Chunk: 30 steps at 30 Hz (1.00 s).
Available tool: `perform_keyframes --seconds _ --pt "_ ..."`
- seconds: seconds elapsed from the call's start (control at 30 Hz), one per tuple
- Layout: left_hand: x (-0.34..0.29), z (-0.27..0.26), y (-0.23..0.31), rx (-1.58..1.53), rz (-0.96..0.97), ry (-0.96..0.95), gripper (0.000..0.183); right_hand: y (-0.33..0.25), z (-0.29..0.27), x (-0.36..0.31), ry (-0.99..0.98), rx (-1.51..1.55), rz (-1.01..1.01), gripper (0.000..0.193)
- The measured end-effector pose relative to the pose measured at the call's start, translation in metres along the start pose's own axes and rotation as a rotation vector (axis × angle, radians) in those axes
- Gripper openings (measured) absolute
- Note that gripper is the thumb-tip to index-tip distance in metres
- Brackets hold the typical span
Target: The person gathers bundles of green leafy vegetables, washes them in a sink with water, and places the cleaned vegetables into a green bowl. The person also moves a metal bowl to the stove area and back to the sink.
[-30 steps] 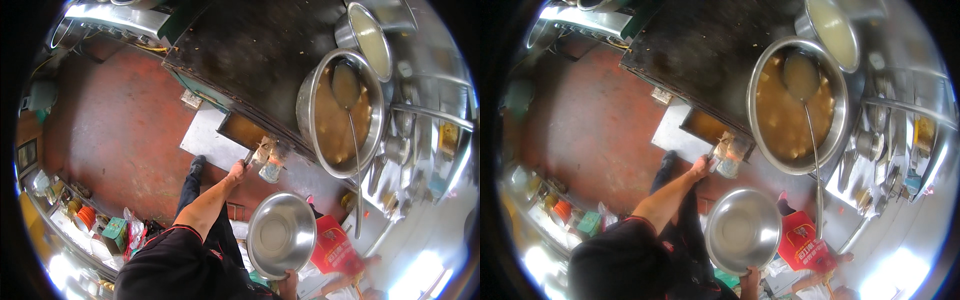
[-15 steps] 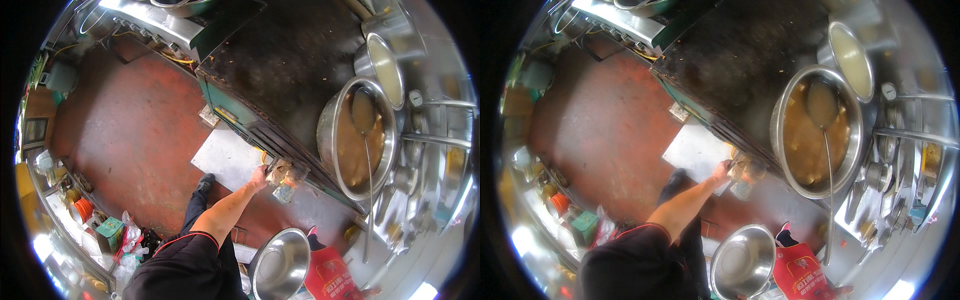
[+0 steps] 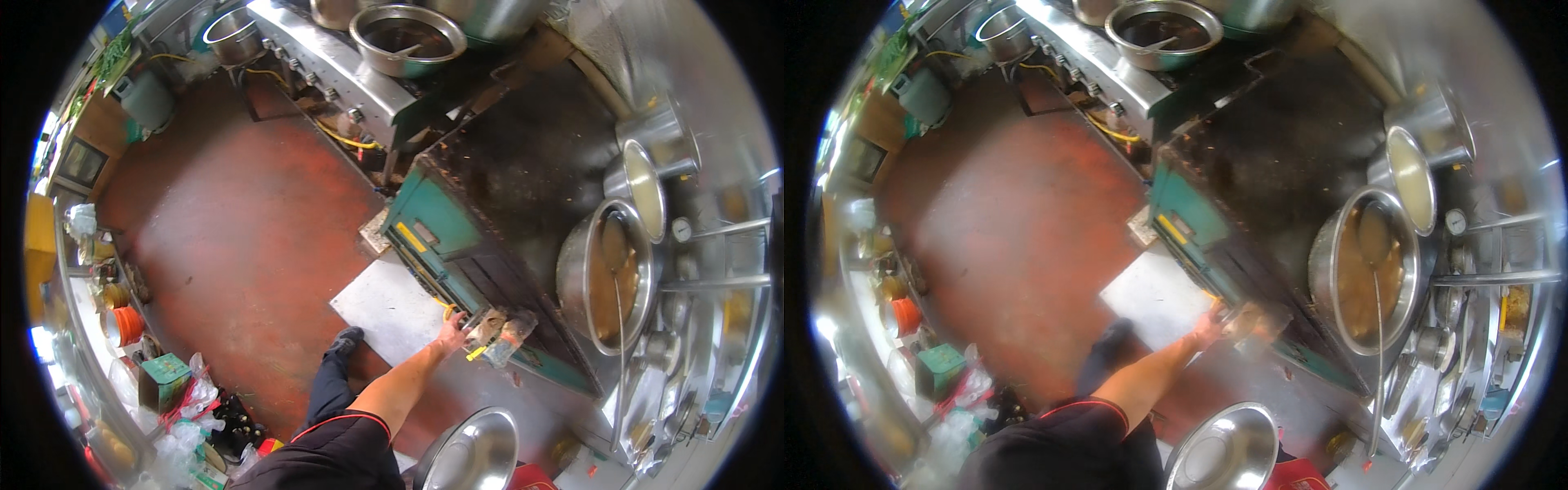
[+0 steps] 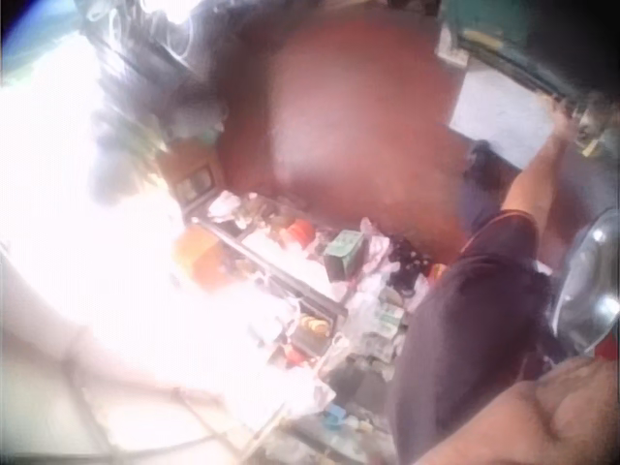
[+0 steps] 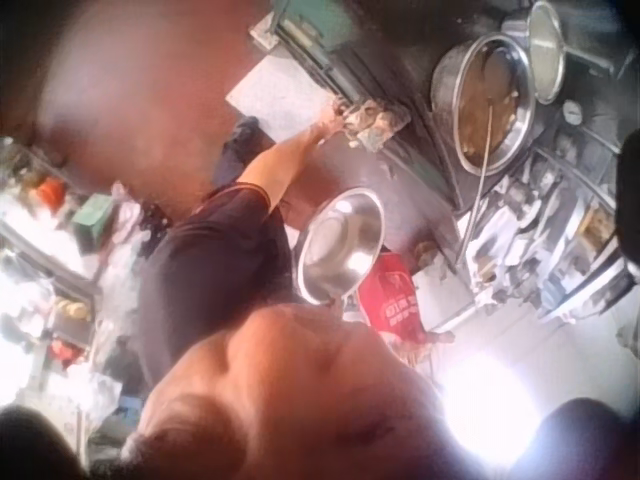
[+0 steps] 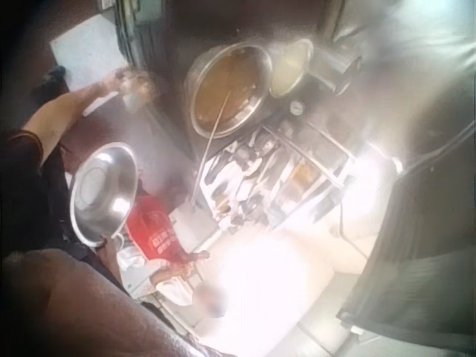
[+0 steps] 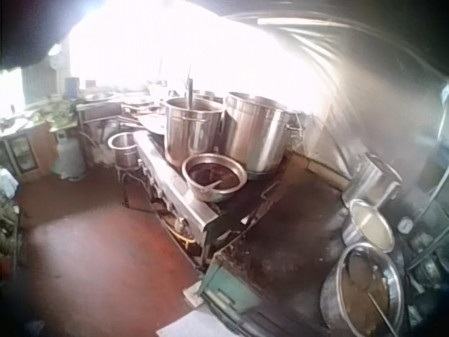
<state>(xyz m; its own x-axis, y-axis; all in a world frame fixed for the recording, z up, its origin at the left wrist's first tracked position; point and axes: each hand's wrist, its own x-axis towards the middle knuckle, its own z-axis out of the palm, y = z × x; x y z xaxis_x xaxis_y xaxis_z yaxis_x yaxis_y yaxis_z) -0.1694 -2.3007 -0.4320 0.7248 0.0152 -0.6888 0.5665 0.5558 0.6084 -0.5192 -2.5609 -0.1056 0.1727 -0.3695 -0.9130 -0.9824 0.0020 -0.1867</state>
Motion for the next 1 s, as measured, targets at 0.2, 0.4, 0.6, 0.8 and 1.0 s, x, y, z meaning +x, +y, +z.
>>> perform_keyframes --seconds 0.2,0.4,0.6,0.8,1.0 --pt "-0.096 -0.157 -0.014 0.728 0.038 -0.008 0.060 -0.038 0.029 -0.005 -0.107 -0.240 -0.244 0.016" --pt "-0.344 -0.439 0.006 0.768 -0.443 0.697 0.058 -0.098 0.102 -0.035 -0.258 -0.547 -0.463 0.022" --pt "-0.426 -0.598 0.046 -0.261 -0.251 0.939 0.041 -0.137 0.259 0.100 -0.697 0.006 -0.127 0.036" --pt "-0.402 -0.554 0.297 -0.317 0.060 0.505 0.058 -0.257 0.508 -0.132 -0.750 -0.049 -0.452 0.028" --pt "-0.381 -0.589 0.470 -0.368 0.294 0.362 0.063 -0.340 0.708 -0.220 -0.875 -0.271 -0.572 0.026"
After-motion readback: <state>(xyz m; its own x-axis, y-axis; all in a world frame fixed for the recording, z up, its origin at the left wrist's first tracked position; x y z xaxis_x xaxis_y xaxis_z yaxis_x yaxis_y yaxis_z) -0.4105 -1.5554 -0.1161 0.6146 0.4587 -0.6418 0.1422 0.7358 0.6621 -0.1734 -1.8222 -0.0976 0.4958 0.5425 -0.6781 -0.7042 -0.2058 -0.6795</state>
